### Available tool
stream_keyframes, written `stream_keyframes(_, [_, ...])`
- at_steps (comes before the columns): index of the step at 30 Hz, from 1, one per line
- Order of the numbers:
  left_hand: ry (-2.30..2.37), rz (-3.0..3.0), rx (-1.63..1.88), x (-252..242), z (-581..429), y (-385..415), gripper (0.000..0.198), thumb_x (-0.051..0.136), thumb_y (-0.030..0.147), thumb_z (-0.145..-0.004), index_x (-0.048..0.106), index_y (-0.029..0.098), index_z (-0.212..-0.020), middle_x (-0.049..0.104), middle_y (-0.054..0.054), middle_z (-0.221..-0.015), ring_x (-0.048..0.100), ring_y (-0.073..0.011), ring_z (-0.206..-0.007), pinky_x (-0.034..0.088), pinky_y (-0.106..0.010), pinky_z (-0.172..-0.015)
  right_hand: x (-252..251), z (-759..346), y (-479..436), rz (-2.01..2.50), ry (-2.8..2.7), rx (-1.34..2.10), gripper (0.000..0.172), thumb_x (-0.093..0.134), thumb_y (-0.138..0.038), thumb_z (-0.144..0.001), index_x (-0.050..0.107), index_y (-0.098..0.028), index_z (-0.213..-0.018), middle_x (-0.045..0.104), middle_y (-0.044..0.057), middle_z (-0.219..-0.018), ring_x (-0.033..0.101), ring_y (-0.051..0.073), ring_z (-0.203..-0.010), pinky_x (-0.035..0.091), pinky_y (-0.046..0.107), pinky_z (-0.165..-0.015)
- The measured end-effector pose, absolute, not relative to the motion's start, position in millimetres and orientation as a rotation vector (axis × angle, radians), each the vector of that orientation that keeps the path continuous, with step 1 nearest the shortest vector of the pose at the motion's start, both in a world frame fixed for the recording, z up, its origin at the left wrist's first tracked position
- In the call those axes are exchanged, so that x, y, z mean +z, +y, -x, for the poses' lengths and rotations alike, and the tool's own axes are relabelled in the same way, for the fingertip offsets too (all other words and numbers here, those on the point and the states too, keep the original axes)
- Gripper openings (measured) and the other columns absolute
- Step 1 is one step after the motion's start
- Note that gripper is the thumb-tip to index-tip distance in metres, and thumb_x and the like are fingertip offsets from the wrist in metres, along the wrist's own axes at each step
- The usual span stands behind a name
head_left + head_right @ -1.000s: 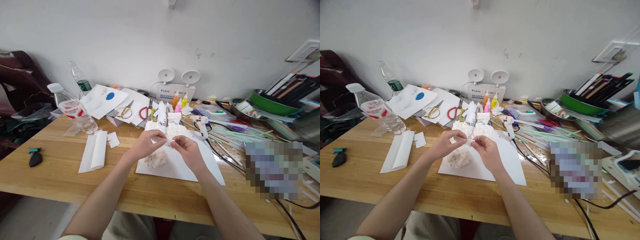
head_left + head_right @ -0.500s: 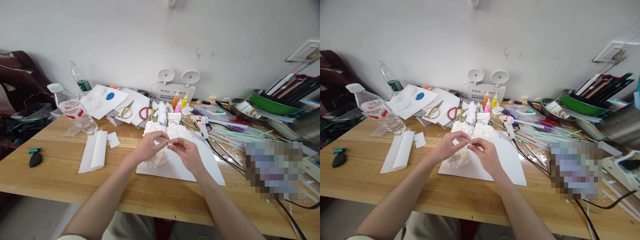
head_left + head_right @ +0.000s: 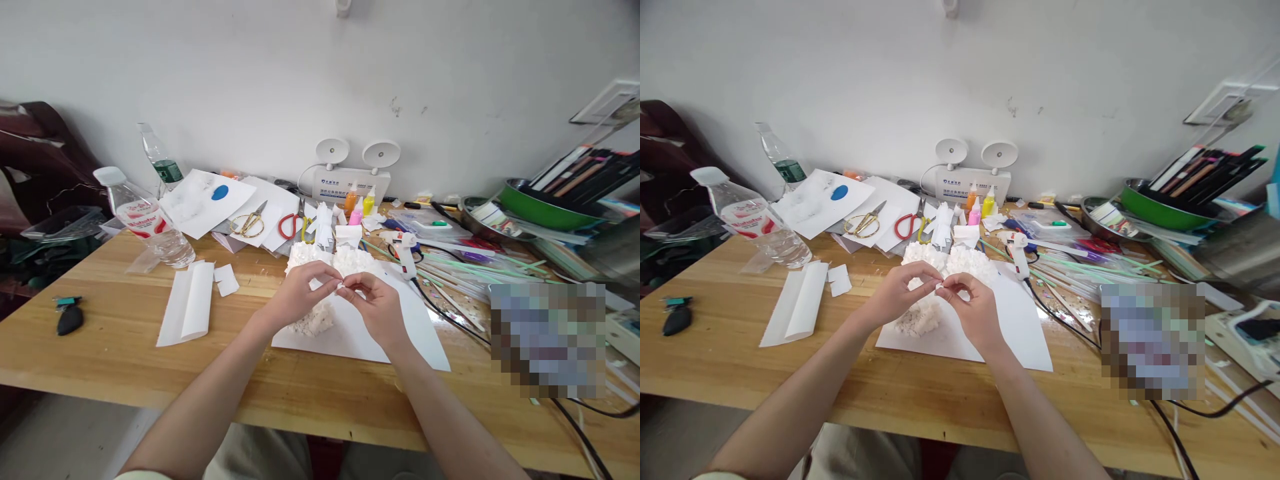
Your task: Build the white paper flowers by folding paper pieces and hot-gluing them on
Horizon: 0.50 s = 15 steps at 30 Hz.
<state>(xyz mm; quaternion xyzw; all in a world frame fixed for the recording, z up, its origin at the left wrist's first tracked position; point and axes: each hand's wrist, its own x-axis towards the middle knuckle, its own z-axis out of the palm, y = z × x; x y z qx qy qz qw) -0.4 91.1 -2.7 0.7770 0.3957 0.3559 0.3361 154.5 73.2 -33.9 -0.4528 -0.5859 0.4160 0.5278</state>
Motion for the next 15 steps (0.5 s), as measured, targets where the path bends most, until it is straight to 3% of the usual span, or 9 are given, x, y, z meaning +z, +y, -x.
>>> stream_keyframes(15, [1.005,-2.14,0.971,-2.4,1.5,88.2,0.023,0.047,0.022,-0.082,0.058,0.021,-0.102,0.064,-0.003,-0.1,0.059,-0.0141,-0.088,0.046,-0.024,-0.076,-36.3,-157.6,75.9,1.139,-1.393,0.936,0.019,0.064,-0.031,-0.069,0.062,-0.02,-0.083,0.062,0.002,-0.077,0.056,0.015,-0.071,0.046,0.03,-0.069])
